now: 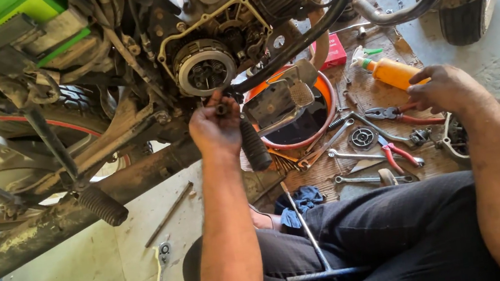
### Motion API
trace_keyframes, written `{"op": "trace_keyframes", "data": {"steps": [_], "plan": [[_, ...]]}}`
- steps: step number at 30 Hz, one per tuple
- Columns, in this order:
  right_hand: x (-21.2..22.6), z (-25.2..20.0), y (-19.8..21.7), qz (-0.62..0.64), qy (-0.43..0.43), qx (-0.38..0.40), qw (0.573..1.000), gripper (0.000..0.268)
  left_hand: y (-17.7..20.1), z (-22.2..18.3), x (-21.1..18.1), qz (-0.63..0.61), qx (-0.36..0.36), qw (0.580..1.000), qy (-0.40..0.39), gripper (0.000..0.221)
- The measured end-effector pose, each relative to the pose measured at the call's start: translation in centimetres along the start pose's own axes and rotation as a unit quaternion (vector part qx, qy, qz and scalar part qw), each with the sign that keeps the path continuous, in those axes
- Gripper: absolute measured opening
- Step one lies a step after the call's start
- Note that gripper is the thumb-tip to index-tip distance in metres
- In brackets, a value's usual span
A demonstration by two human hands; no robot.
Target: The person sits on the floor in front of a raised motorcycle and uses a T-handle wrench to loosen the nut on the engine's flywheel rotor. They then hold a punch against the component and strike it with a hammer, before pulling the round rotor plate off the engine and handling it in their lap.
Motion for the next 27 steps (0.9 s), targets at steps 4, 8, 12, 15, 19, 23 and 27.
{"op": "trace_keyframes", "data": {"steps": [4, 8, 12, 15, 19, 23, 27], "plan": [[-0.9, 1.0, -0.2, 0.001, 0.003, 0.005, 1.0, 0.042, -1.0, 0.2, 0.5, -0.013, 0.001, 1.0, 0.02, 0.023], [-0.8, 1.0, -0.1, 0.011, 0.008, 0.007, 1.0, 0.042, -5.8, -3.0, -6.0, 0.569, -0.085, 0.752, -0.322, 0.039], [-0.2, 0.1, -0.1, 0.024, 0.009, 0.006, 1.0, 0.042, -6.0, -2.1, -5.3, 0.646, -0.092, 0.689, -0.314, 0.045], [0.8, -1.2, 0.0, 0.031, 0.011, 0.003, 0.999, 0.043, -6.0, -2.5, -5.5, 0.632, -0.093, 0.712, -0.292, 0.036], [2.3, -3.1, -0.2, 0.038, 0.017, 0.004, 0.999, 0.044, -5.4, -5.0, -6.8, 0.627, -0.1, 0.708, -0.309, 0.033], [5.6, -5.0, -2.9, 0.256, 0.087, 0.101, 0.957, 0.043, -9.3, -12.6, -7.8, 0.547, 0.059, 0.755, -0.358, 0.02], [10.7, -9.4, -10.1, 0.438, 0.032, 0.255, 0.861, 0.059, -13.9, -20.1, -3.6, 0.515, 0.248, 0.754, -0.325, 0.025]]}}
Point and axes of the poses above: each hand's wrist, its own z-axis towards the middle knuckle, its own y-axis out of the back of the hand, x = y × z, the point moved 7 cm from there along z, towards the middle knuckle, and after that the axes turned 5 degrees about x, right-handed, at the moved point
